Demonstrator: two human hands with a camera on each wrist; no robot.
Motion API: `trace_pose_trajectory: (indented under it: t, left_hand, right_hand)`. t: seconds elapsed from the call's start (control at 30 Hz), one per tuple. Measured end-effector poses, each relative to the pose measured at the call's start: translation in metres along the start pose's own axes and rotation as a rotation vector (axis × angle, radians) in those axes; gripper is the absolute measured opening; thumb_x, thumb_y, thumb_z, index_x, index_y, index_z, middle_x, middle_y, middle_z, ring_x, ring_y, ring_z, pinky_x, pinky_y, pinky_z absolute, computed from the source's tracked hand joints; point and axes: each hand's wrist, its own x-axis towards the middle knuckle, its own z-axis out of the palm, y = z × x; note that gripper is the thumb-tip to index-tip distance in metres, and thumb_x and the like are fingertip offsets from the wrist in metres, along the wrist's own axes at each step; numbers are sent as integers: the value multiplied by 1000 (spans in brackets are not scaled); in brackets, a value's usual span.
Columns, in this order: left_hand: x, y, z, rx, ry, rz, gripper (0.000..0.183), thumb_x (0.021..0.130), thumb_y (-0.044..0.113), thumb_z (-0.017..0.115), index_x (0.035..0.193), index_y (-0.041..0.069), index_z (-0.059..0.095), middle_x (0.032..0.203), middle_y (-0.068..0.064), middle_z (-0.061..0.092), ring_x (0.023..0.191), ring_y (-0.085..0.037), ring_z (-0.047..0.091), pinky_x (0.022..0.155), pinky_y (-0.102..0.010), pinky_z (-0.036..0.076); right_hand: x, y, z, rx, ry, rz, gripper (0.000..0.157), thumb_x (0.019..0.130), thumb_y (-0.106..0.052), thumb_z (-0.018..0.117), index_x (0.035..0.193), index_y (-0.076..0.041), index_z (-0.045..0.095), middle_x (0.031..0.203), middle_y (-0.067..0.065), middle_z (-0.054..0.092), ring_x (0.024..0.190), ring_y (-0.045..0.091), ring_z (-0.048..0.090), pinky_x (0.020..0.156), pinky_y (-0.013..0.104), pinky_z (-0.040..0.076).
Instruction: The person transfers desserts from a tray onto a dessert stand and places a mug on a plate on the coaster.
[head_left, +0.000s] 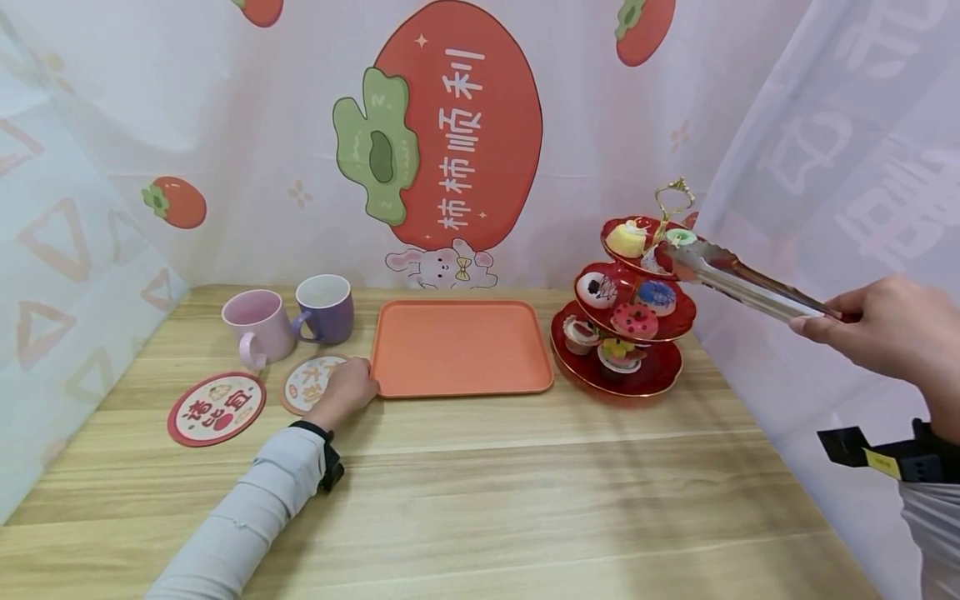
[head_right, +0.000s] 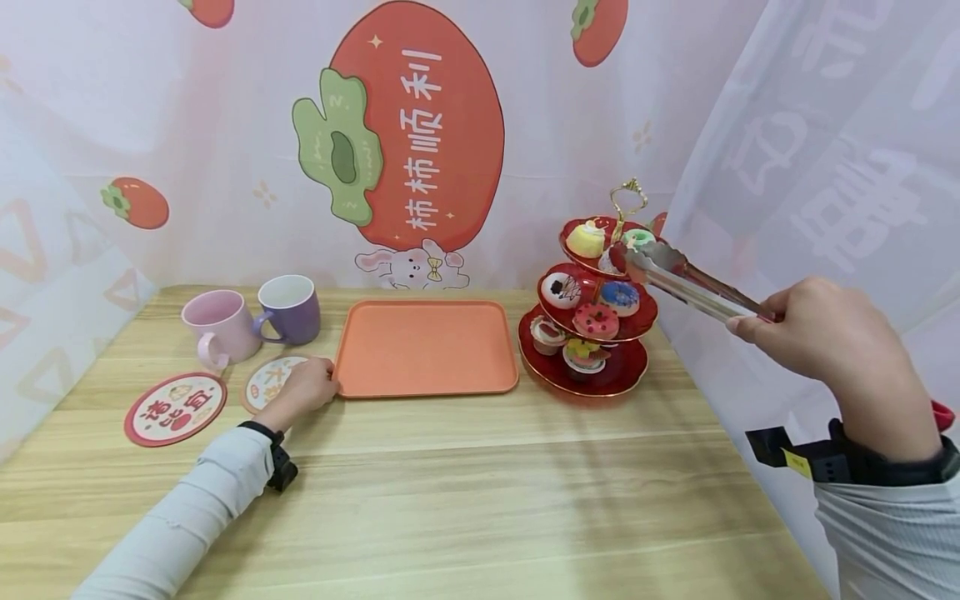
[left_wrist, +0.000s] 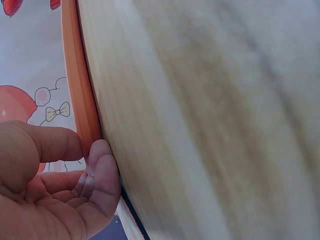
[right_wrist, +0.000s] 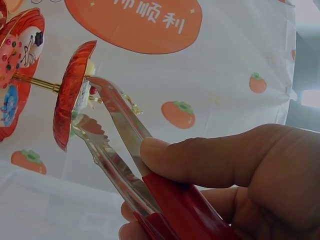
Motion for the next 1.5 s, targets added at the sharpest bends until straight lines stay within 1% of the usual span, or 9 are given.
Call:
trace_pose_trajectory:
  t: [0.17, 0.3, 0.43, 0.6, 0.8, 1.0, 1.27, 1.43, 1.5]
  left_hand:
    - [1, 0, 1, -5, -9, -11, 8, 84, 3, 52, 76, 0, 54, 67, -8, 47, 60, -23, 45, 54, -31, 35]
    - [1, 0, 1, -4, -7, -11, 8, 84, 3, 52, 76, 0, 54, 67, -8, 48, 60, -23, 45, 54, -31, 35]
    - [2, -1, 1, 3, 0, -6, 9, 84, 3, 52, 76, 0, 54, 67, -8, 48, 60, -23, 46, 54, -31, 35]
    - [2, 0, 1, 4, 2, -4, 9, 84, 3, 52, 75, 0, 54, 67, -8, 48, 60, -23, 45, 54, -31, 35]
    - [2, 1, 0, -1, -4, -6, 9, 83, 2, 52, 74, 1, 53, 67, -7, 47, 60, -23, 45, 54, -31, 35]
    - [2, 1, 0, 12, 1, -5, 11, 82, 2, 52, 71, 2, 51, 65, -7, 46, 58, -22, 44, 53, -30, 34]
    - [3, 0, 1, 17, 7, 19, 12, 80, 1, 52, 69, 3, 50, 65, -7, 45, 57, -22, 43, 53, -30, 33]
    - [2, 2, -1, 14, 3, 6, 10, 81, 1, 52, 72, 1, 52, 67, -8, 47, 60, -23, 45, 54, -31, 34]
    - [2, 2, -1, 12, 0, 1, 9, 82, 1, 52, 73, 1, 52, 68, -8, 47, 60, -23, 45, 54, -31, 35]
  right_hand:
    - [-1, -2, 2, 12, 29, 10, 36, 87, -35, 59, 74, -2, 64, 57, -2, 46, 54, 17, 38, 50, 33, 30]
    - [-3, -5, 7, 40, 88, 29, 40, 86, -38, 60, 78, 1, 64, 55, -4, 43, 53, 18, 38, 49, 33, 29]
    - [-4, -11, 12, 95, 165, 40, 44, 85, -40, 62, 88, 5, 65, 55, -3, 48, 52, 18, 40, 47, 33, 30]
    - [-4, -20, 21, 155, 311, -68, 36, 82, -33, 68, 82, 3, 67, 51, -3, 47, 48, 15, 38, 44, 32, 29]
    - [-1, -36, 40, 204, 395, -164, 29, 80, -23, 73, 84, 5, 66, 51, -3, 43, 46, 12, 35, 41, 29, 27]
    - [2, -49, 62, 265, 394, -254, 22, 80, -20, 73, 83, 1, 67, 52, -5, 42, 45, 7, 33, 40, 26, 26]
    - [7, -63, 87, 321, 354, -289, 23, 77, -16, 75, 88, 3, 67, 55, -4, 44, 46, 9, 34, 40, 26, 27]
    - [12, -71, 103, 341, 351, -321, 24, 74, -15, 78, 86, 3, 68, 59, -1, 51, 49, 11, 35, 41, 27, 27]
    - [14, -74, 111, 352, 324, -322, 26, 74, -15, 78, 88, 4, 68, 61, 2, 54, 49, 12, 35, 41, 27, 27]
